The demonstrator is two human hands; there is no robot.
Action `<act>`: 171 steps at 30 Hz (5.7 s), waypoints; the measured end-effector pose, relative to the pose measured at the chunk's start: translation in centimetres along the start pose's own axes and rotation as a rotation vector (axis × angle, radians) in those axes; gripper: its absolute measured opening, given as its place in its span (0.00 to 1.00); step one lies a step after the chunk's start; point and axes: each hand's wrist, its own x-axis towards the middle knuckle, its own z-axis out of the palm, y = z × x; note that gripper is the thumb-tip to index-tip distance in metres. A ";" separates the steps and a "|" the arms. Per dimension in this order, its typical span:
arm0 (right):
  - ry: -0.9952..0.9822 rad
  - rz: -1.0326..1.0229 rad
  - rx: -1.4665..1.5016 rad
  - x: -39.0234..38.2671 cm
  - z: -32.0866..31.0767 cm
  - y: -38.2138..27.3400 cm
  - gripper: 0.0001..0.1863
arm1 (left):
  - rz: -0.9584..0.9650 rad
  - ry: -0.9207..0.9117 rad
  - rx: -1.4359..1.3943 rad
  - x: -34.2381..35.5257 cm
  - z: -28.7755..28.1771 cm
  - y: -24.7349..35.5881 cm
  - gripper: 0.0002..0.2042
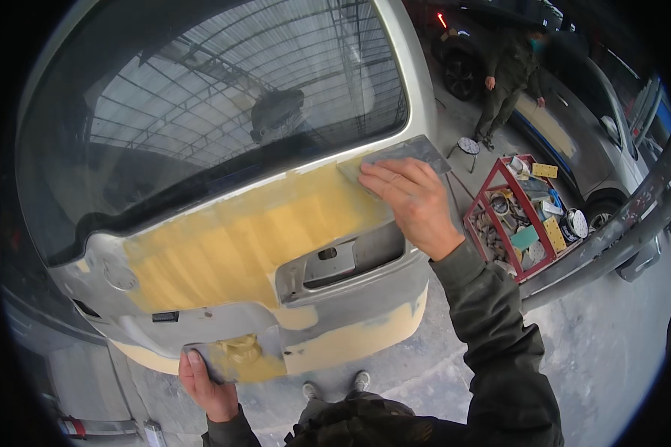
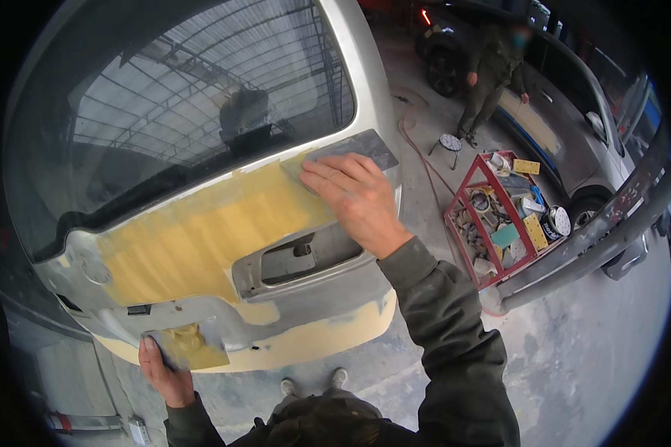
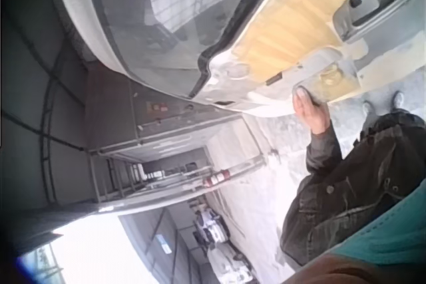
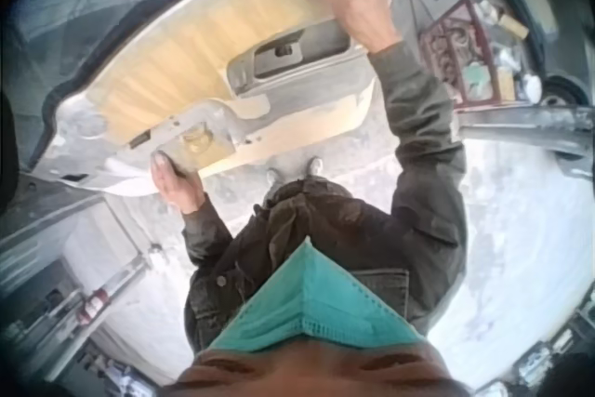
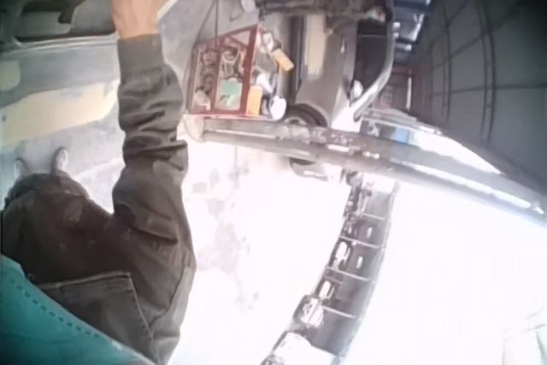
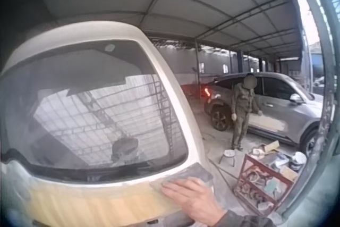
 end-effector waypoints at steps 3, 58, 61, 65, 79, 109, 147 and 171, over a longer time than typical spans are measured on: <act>-0.042 0.003 0.037 -0.5 -0.3 -0.5 0.21 | -0.011 -0.020 -0.011 0.7 0.5 -0.2 0.19; 0.021 -0.021 -0.054 -9.8 6.3 -8.4 0.21 | 0.006 0.045 0.045 -2.4 -5.7 2.6 0.18; -0.001 -0.034 -0.051 -10.2 6.1 -8.3 0.21 | 0.002 0.052 0.025 -2.2 -5.3 2.3 0.19; 0.023 -0.029 -0.044 -9.5 5.7 -9.0 0.22 | -0.002 0.046 0.012 -2.1 -5.1 2.3 0.19; -0.040 0.097 0.066 -9.1 4.0 -12.3 0.22 | 0.005 0.091 0.036 -2.3 -6.1 2.4 0.19; -0.001 0.154 -0.069 -8.0 11.6 -23.0 0.21 | -0.116 -0.018 0.020 4.0 -14.5 3.2 0.15; 0.044 0.864 0.815 -8.1 5.2 -29.1 0.14 | -0.219 -0.304 0.159 3.2 -15.7 0.7 0.13; 0.005 1.341 1.077 -5.5 4.2 -33.1 0.10 | -0.129 -0.231 0.108 0.2 -8.1 -0.6 0.16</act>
